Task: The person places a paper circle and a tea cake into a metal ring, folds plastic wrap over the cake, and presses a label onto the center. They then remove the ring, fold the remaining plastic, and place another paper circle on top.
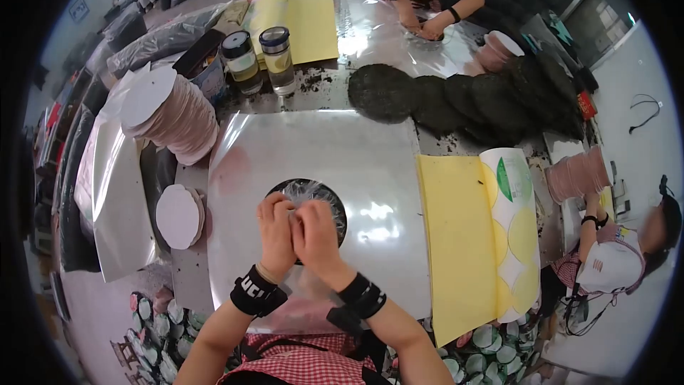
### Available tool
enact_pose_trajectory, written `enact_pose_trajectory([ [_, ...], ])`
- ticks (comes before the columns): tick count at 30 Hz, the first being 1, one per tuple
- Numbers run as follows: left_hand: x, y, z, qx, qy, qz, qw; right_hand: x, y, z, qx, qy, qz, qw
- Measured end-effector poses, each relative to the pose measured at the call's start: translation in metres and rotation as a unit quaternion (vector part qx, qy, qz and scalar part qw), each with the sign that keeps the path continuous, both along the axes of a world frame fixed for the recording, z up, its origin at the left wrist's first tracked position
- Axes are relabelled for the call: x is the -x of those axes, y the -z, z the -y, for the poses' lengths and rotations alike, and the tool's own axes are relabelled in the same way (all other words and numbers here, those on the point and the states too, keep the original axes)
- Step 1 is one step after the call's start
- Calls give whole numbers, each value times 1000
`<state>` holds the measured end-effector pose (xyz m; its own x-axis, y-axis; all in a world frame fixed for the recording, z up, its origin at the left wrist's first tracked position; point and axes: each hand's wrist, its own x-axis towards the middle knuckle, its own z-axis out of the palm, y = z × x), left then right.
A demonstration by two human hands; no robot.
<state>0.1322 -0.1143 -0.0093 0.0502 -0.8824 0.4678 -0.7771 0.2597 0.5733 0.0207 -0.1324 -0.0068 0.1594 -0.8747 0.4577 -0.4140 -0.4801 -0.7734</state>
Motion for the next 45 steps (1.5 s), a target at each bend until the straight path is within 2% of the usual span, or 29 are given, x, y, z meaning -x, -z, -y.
enact_pose_trajectory([
  [2, -14, 3, 2, -3, 25, -30, 999, 7, 5, -4, 0, -5, 3, 1000],
  [4, -25, -16, -4, -77, 228, -36, 970, 25, 3, -2, 32, -64, -86, 994],
  [5, -26, -23, -6, -120, 239, 56, 962, 32, -4, -2, 40, -83, -151, 984],
  [6, -20, -21, -4, -115, 245, 50, 961, 40, -12, -6, 42, -78, -159, 983],
  [9, -13, -11, -7, -154, 181, 193, 952, 55, -26, -12, -31, -148, -205, 967],
  [12, -8, 0, -4, -153, 159, 270, 937, 36, 22, 7, -119, -137, -270, 946],
  [14, -7, -4, -1, -153, 161, 282, 933, 43, 25, 7, -93, -129, -265, 951],
  [16, -8, -7, -2, -189, 171, 284, 925, 50, 17, 6, -105, -156, -158, 969],
  [17, -6, -11, -1, -203, 174, 257, 929, 49, 12, 8, -78, -78, -105, 988],
  [18, -7, -11, -1, -202, 175, 261, 928, 45, 7, 16, -76, -77, -102, 989],
  [20, -9, -4, -6, -160, 168, 116, 966, 35, 6, 30, 7, -20, -126, 992],
  [21, -10, -2, -10, -157, 127, 74, 977, 36, 26, 23, 61, -114, -170, 977],
  [22, -7, 2, -9, -148, 143, 77, 976, 38, 31, 9, 65, -96, -172, 978],
  [24, -2, 11, -5, -68, 48, 225, 971, 41, 34, -16, 97, -128, -198, 967],
  [26, 2, -2, -3, -135, 92, 284, 945, 87, 14, -9, 69, -157, -113, 979],
  [27, 5, -13, -3, -168, 105, 266, 943, 121, 8, 10, 52, -119, -51, 990],
  [28, 5, -20, -3, -198, 118, 251, 940, 163, 4, 33, 154, 3, -146, 977],
  [29, 4, -20, -4, -194, 119, 260, 938, 204, -13, 46, 50, 136, -195, 970],
  [31, 3, -13, -5, -193, 118, 259, 939, 319, 17, 83, 66, 347, -274, 895],
  [32, 2, -12, -5, -193, 121, 259, 939, 372, 35, 88, 56, 410, -429, 803],
  [34, 1, -11, -6, -190, 109, 245, 944, 426, 64, 92, 110, 392, -448, 796],
  [35, 1, -10, -6, -184, 110, 254, 943, 430, 51, 100, 117, 383, -449, 799],
  [37, 1, -9, -6, -174, 111, 276, 939, 432, 27, 105, -100, 441, -336, 826],
  [39, 0, -8, -5, -172, 115, 270, 940, 462, 22, 113, -29, 458, -299, 837],
  [40, 0, -7, -7, -165, 113, 262, 944, 500, 27, 118, -15, 451, -246, 858],
  [41, -1, -6, -7, -166, 111, 261, 945, 530, 13, 117, -29, 511, -164, 843],
  [42, -1, -8, -7, -173, 93, 258, 946, 538, -31, 101, 123, 433, -93, 888],
  [43, -1, -9, -7, -153, 94, 241, 954, 525, -81, 82, 206, 456, -89, 861],
  [45, 0, -8, -10, -128, 91, 239, 958, 419, -163, 33, 162, 456, -49, 874],
])
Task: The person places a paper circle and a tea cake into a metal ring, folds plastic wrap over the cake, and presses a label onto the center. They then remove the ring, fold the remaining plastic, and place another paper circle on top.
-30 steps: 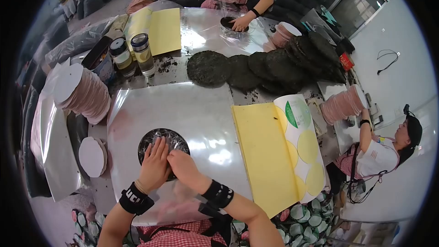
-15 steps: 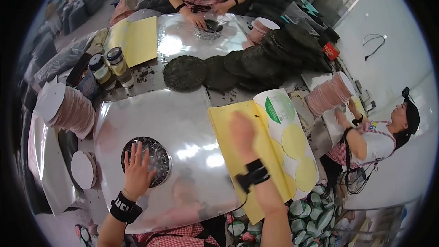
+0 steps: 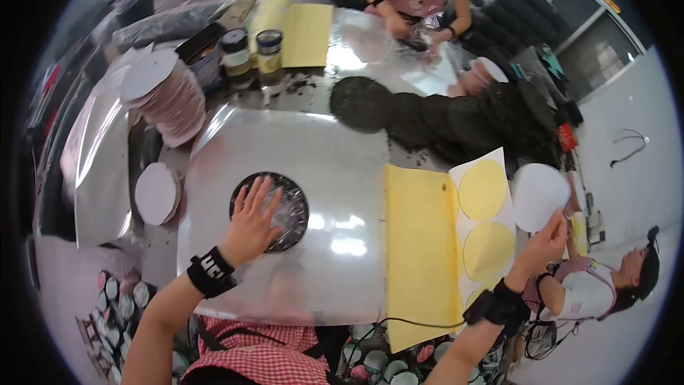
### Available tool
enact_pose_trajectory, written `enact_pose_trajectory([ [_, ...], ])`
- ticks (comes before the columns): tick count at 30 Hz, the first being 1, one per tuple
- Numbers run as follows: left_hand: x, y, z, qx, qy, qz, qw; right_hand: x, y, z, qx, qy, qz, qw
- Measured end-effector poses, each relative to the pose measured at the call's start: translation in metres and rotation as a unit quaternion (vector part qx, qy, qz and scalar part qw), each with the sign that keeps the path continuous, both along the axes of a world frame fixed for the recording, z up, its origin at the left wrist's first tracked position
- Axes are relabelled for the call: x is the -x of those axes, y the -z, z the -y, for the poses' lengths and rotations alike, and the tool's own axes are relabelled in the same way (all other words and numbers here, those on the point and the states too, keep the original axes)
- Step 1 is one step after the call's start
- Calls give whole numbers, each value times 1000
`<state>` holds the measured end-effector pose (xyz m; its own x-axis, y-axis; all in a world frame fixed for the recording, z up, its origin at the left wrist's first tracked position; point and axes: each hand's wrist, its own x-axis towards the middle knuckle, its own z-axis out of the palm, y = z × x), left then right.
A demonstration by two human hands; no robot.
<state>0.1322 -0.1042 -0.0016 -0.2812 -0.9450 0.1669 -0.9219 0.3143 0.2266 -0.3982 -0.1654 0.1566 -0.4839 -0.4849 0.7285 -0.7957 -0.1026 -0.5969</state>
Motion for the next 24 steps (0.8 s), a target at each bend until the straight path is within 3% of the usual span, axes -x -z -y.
enact_pose_trajectory([
  [2, -3, 4, -1, -14, 6, 19, 1000, -81, 28, -17, -154, -36, 93, 983],
  [3, -3, 7, 1, -14, 22, 27, 999, -97, 104, -12, -117, -191, 9, 974],
  [5, -2, 9, 1, -19, 16, 28, 999, -222, 134, -41, -304, -251, -234, 889],
  [6, 0, 5, 2, -36, 17, 46, 998, -270, 176, -56, -293, -390, -102, 867],
  [7, -2, 2, 3, -53, 16, 67, 996, -302, 173, -60, -230, -466, -193, 832],
  [8, -7, 17, 2, 46, 34, 42, 997, -320, 161, -56, -205, -498, -208, 817],
  [9, -9, 29, 2, 45, 30, 44, 998, -334, 153, -51, -184, -527, -220, 800],
  [10, -10, 37, 1, -15, 41, -33, 999, -342, 152, -47, -186, -529, -216, 799],
  [12, -14, 45, -4, -118, 47, -144, 981, -352, 152, -43, -288, -540, -302, 731],
  [16, -5, 48, 3, -4, 36, -69, 997, -354, 133, -43, -336, -487, -343, 729],
  [18, -9, 53, 3, -85, 31, -164, 982, -367, 132, -26, -304, -586, -117, 742],
  [19, -11, 53, 1, -124, 30, -206, 970, -375, 139, -20, -307, -583, -109, 744],
  [21, -20, 39, 1, -103, 44, -158, 981, -391, 166, -4, -353, -603, 88, 710],
  [23, -39, 8, 10, -147, 96, -414, 893, -394, 177, -6, -301, -626, 42, 718],
  [24, -49, -6, 2, -150, 14, -543, 826, -397, 172, -9, -298, -600, -109, 735],
])
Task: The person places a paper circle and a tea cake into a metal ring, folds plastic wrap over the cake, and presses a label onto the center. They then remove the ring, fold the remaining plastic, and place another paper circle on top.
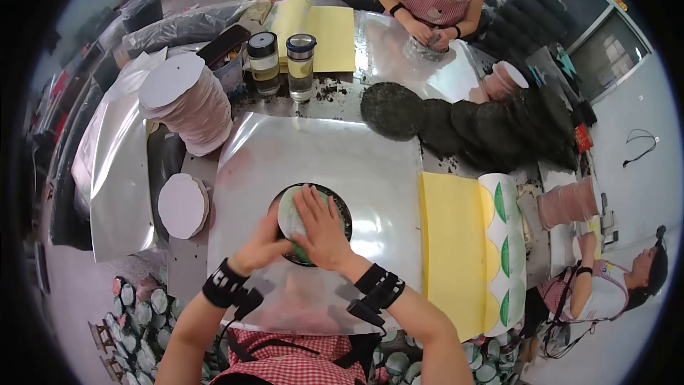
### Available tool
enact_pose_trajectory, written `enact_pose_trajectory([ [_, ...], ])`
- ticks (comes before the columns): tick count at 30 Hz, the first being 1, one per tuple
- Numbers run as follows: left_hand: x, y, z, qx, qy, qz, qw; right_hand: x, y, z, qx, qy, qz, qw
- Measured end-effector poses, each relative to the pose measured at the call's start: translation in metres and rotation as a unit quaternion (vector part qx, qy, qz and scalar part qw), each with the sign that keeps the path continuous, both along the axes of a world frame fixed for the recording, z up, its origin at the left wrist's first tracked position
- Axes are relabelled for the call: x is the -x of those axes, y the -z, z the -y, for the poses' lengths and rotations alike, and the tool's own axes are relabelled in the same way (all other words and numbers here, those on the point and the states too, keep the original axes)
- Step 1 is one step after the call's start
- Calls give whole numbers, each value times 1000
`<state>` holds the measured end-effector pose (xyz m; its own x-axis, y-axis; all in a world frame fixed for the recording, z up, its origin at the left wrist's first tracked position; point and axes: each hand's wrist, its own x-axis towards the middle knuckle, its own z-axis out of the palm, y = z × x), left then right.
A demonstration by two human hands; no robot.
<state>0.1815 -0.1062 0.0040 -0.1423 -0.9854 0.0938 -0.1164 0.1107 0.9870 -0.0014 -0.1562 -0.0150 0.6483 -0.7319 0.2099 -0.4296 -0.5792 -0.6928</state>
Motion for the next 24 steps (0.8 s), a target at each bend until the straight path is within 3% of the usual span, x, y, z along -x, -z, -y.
enact_pose_trajectory([
  [1, -13, -1, -7, -8, 7, 5, 1000, -3, -3, -7, 93, -9, -113, 989],
  [3, -31, 6, -19, -76, -178, 124, 973, -11, -3, -12, 100, -12, -153, 983],
  [7, -18, 20, -13, -101, -134, 231, 958, -17, 6, -10, 96, -12, -202, 975],
  [8, -15, 20, -11, -21, -149, 292, 944, -17, 7, -9, 95, -15, -209, 973],
  [9, -7, 9, -14, -19, -146, 294, 944, -17, 9, -8, 98, -18, -216, 971],
  [11, 18, -20, -23, 118, -89, 359, 922, -17, 16, -5, 68, -38, -253, 964],
  [12, 33, -26, -32, 116, -98, 359, 921, -14, 17, -7, 126, -27, -205, 970],
  [14, 55, -36, -45, 162, -80, 460, 869, -2, 10, -5, 195, -25, -152, 969],
  [16, 54, -44, -60, 171, -89, 410, 891, 9, -11, 7, 62, 59, 51, 995],
  [17, 55, -46, -72, 165, -75, 355, 917, 20, -25, 7, -6, 160, 24, 987],
  [19, 56, -47, -93, 142, -90, 347, 923, 18, -25, 4, -291, 195, 86, 933],
  [20, 54, -46, -100, 106, -115, 353, 922, 8, -22, -14, -293, 188, 86, 934],
  [22, 43, -40, -109, 99, -181, 385, 900, -14, -13, -62, -213, -106, 51, 970],
  [23, 35, -39, -121, 91, -173, 391, 899, -15, -1, -69, -162, -100, -6, 982],
  [24, 24, -38, -125, -34, -186, 310, 932, -14, -4, -70, -101, -67, -5, 993],
])
